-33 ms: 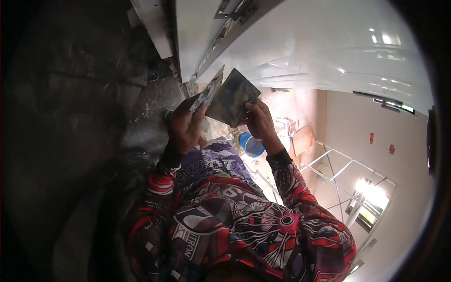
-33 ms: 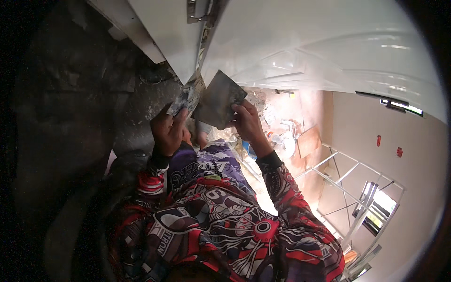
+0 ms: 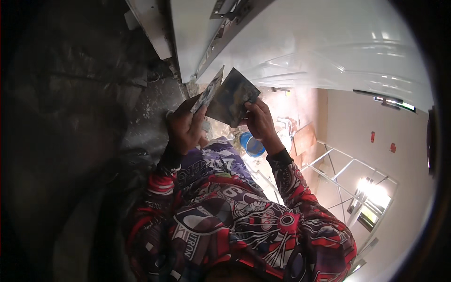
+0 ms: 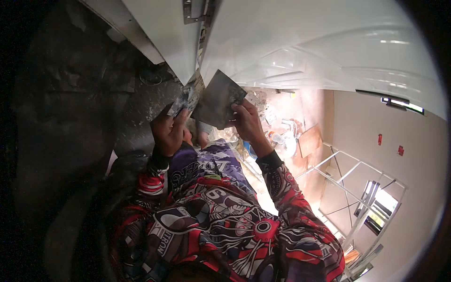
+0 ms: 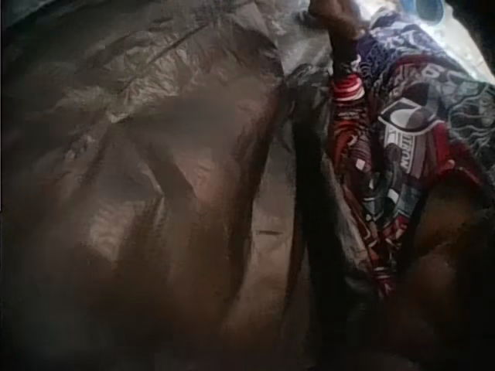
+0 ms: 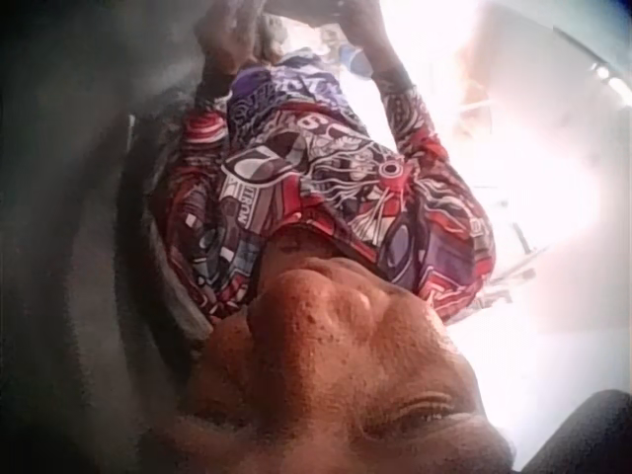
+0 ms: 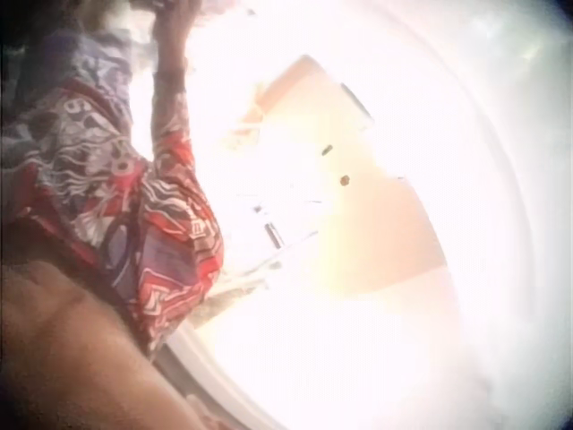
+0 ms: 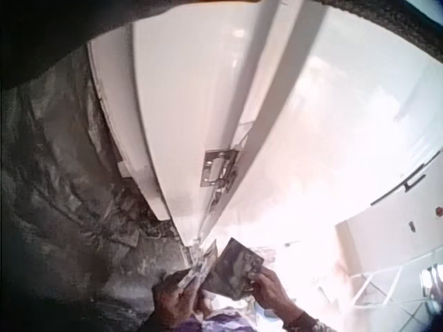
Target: The person applies plaster along a door frame using putty knives, gathers more plaster mixture from a board using the putty knives, and applies the plaster mixture to the door frame and surrounding wall.
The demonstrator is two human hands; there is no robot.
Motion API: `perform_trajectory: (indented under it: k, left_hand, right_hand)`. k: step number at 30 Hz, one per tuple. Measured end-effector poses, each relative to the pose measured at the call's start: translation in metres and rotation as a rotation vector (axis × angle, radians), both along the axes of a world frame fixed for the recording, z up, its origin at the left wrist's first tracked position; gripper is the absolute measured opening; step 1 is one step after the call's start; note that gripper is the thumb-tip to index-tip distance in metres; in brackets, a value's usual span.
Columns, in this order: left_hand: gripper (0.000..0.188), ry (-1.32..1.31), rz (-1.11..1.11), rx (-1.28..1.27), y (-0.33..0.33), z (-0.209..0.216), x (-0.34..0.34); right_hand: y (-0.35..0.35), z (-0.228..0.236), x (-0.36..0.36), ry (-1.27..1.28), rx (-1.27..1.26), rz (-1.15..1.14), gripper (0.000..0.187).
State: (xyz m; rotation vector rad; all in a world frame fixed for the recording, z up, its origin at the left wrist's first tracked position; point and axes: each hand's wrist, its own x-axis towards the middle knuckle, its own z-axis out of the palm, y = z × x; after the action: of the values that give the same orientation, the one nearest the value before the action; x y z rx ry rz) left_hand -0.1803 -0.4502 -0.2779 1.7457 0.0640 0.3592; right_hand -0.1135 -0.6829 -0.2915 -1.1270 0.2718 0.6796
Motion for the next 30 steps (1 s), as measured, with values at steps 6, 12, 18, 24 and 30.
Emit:
perform_trajectory:
  k: [6,12,18,24,30]
  left_hand:
    - [0.024,-0.094,-0.086,0.173,-0.008,0.001,-0.005]
    - [0.038,-0.127,-0.244,0.442,0.002,-0.051,-0.025]
    - [0.019,0.121,-0.166,0.47,0.019,-0.067,-0.027]
    - [0.028,0.494,-0.298,-1.182,0.027,-0.011,0.019]
    - [0.033,0.64,-1.031,-1.725,0.001,-0.056,0.048]
  right_hand:
    - [-0.008,0.011,-0.003,-0.122,-0.134,0.0,0.026]
    - [-0.013,0.032,-0.003,-0.163,-0.125,-0.006,0.027]
    - [-0.027,0.048,-0.015,-0.171,-0.168,-0.078,0.03]
    - [-0.043,0.039,-0.038,-0.022,0.014,-0.22,0.031]
    - [-0.018,0.023,-0.064,0.128,0.185,-0.188,0.03]
